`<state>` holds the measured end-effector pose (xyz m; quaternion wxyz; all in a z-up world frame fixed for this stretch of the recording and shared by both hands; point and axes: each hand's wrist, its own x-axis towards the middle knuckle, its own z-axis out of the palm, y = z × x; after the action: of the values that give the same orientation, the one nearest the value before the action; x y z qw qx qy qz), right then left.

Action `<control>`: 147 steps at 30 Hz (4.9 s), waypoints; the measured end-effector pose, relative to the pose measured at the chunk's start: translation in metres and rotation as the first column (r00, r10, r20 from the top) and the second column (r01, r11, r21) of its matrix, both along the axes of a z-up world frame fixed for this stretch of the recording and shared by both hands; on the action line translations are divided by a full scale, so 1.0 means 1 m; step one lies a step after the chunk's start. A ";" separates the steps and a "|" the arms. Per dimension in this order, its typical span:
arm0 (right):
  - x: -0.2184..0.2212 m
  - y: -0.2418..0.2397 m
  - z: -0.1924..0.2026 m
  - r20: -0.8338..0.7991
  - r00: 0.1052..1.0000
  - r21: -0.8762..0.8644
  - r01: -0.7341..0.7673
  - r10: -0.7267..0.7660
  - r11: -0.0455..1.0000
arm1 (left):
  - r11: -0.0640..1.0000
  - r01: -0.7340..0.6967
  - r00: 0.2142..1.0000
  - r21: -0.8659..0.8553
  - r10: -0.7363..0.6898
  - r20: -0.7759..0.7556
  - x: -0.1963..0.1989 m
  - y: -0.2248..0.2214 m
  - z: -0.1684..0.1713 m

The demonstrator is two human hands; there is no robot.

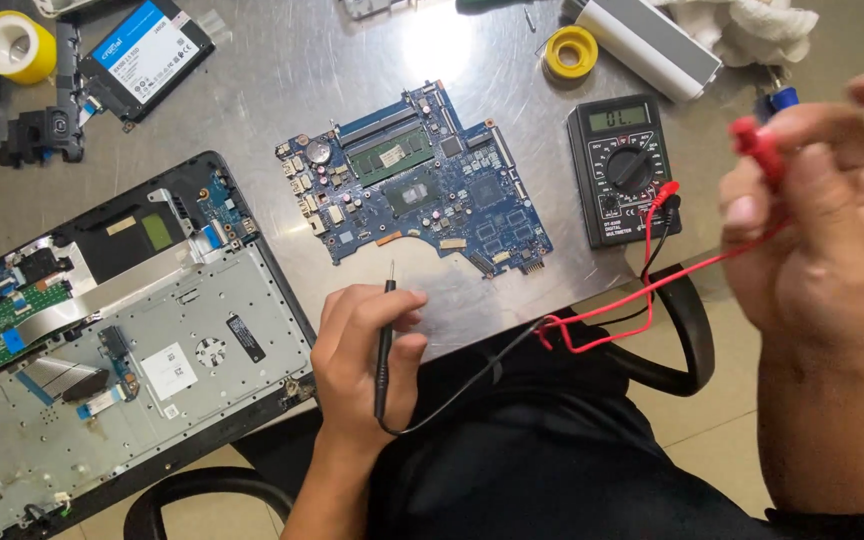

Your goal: Testing laptop motherboard circuits using a digital multimeter to diagnose faults.

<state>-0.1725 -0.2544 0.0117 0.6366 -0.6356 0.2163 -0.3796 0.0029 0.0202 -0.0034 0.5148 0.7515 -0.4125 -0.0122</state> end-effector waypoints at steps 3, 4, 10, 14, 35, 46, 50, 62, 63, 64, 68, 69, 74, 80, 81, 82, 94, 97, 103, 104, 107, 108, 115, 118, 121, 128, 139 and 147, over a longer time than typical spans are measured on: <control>-0.015 -0.016 0.001 0.032 0.998 0.091 -0.054 0.051 0.994 | 0.991 0.126 0.991 -0.034 -0.125 0.046 -0.006 -0.005 0.007; -0.014 -0.011 0.008 0.037 0.998 0.112 -0.060 0.056 0.992 | 0.989 0.145 0.989 -0.037 -0.146 -0.007 -0.011 -0.009 0.010; -0.004 0.044 0.028 0.257 0.920 0.103 -0.331 0.297 0.938 | 0.960 0.120 0.976 0.252 -0.068 -0.206 -0.022 -0.026 0.018; 0.008 0.100 0.061 0.377 0.565 0.056 -0.805 0.734 0.591 | 0.779 0.078 0.969 0.623 0.087 -0.231 -0.004 -0.037 0.053; -0.051 0.129 -0.071 -0.275 0.819 0.084 -0.501 0.504 0.861 | 0.911 -0.060 0.974 -0.408 -0.036 -0.225 -0.035 0.027 0.137; -0.112 0.036 0.040 0.059 0.319 -0.057 -0.945 0.946 0.322 | 0.983 -0.053 0.936 -0.177 -0.013 -0.351 -0.021 0.002 0.040; -0.098 0.029 0.026 0.466 0.159 -0.107 -0.967 0.870 0.233 | 0.988 0.037 0.980 -0.149 -0.065 -0.189 -0.010 -0.018 0.020; 0.054 0.080 -0.001 -0.041 0.975 -0.339 -0.219 0.219 0.915 | 0.985 -0.171 0.974 -0.015 0.167 -0.157 0.010 -0.048 0.004; 0.061 0.080 -0.002 -0.045 0.972 -0.328 -0.234 0.232 0.915 | 0.983 -0.184 0.970 -0.004 0.181 -0.161 0.014 -0.050 -0.001; 0.069 0.080 -0.003 -0.071 0.974 -0.193 -0.226 0.216 0.955 | 0.984 -0.176 0.978 -0.003 0.175 -0.112 0.017 -0.051 -0.007; 0.088 0.085 -0.006 -0.140 0.967 -0.146 -0.230 0.210 0.962 | 0.984 -0.179 0.980 0.004 0.179 -0.082 0.019 -0.052 -0.006; 0.090 0.083 -0.008 -0.148 0.965 -0.135 -0.238 0.217 0.962 | 0.983 -0.185 0.978 0.014 0.186 -0.091 0.020 -0.052 -0.006; 0.096 0.078 -0.014 -0.297 0.945 -0.390 -0.253 0.139 0.885 | 0.980 -0.194 0.973 0.030 0.197 -0.123 0.021 -0.053 -0.010; 0.098 0.072 -0.024 -0.266 0.951 -0.310 -0.241 0.159 0.920 | 0.978 -0.192 0.973 0.086 0.201 -0.114 0.026 -0.056 -0.009; 0.099 0.072 -0.025 -0.273 0.949 -0.304 -0.242 0.159 0.921 | 0.978 -0.190 0.972 0.092 0.200 -0.121 0.026 -0.057 -0.008; 0.101 0.072 -0.026 -0.269 0.951 -0.302 -0.234 0.153 0.924 | 0.977 -0.179 0.974 0.113 0.192 -0.117 0.027 -0.057 -0.007; 0.100 0.069 -0.034 -0.289 0.949 -0.322 -0.222 0.128 0.920 | 0.958 -0.191 0.967 0.212 0.221 -0.126 0.027 -0.065 -0.003; 0.100 0.070 -0.034 -0.288 0.950 -0.311 -0.213 0.121 0.926 | 0.954 -0.204 0.966 0.220 0.233 -0.114 0.026 -0.067 -0.003; 0.100 0.069 -0.031 -0.309 0.942 -0.320 -0.231 0.130 0.919 | 0.951 -0.201 0.970 0.235 0.227 -0.089 0.027 -0.068 -0.004; 0.100 0.068 -0.031 -0.321 0.938 -0.324 -0.242 0.135 0.914 | 0.950 -0.206 0.969 0.236 0.232 -0.090 0.027 -0.068 -0.004; 0.102 0.069 -0.028 -0.317 0.937 -0.329 -0.256 0.149 0.909 | 0.949 -0.207 0.969 0.238 0.232 -0.081 0.026 -0.068 -0.004; 0.102 0.069 -0.028 -0.317 0.937 -0.329 -0.256 0.150 0.909 | 0.949 -0.207 0.969 0.238 0.232 -0.081 0.026 -0.068 -0.004; 0.102 0.068 -0.029 -0.315 0.936 -0.368 -0.273 0.157 0.889 | 0.944 -0.221 0.966 0.246 0.246 -0.076 0.027 -0.069 -0.004; 0.104 0.068 -0.027 -0.314 0.937 -0.389 -0.274 0.153 0.879 | 0.942 -0.223 0.966 0.253 0.248 -0.074 0.027 -0.069 -0.003; 0.104 0.068 -0.027 -0.310 0.939 -0.401 -0.274 0.152 0.874 | 0.940 -0.221 0.966 0.259 0.248 -0.074 0.026 -0.070 -0.004; 0.103 0.066 -0.027 -0.309 0.939 -0.417 -0.279 0.154 0.865 | 0.928 -0.234 0.962 0.289 0.264 -0.069 0.024 -0.069 -0.006; 0.104 0.066 -0.025 -0.314 0.937 -0.434 -0.284 0.152 0.855 | 0.925 -0.238 0.962 0.296 0.266 -0.058 0.025 -0.070 -0.005; 0.105 0.066 -0.025 -0.303 0.940 -0.451 -0.287 0.157 0.845 | 0.929 -0.229 0.965 0.292 0.256 -0.055 0.025 -0.069 -0.004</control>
<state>-0.0678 -0.1888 -0.0137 0.4618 -0.8399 0.1174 -0.2600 0.0279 -0.0490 -0.0076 0.4180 0.8611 -0.2863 -0.0420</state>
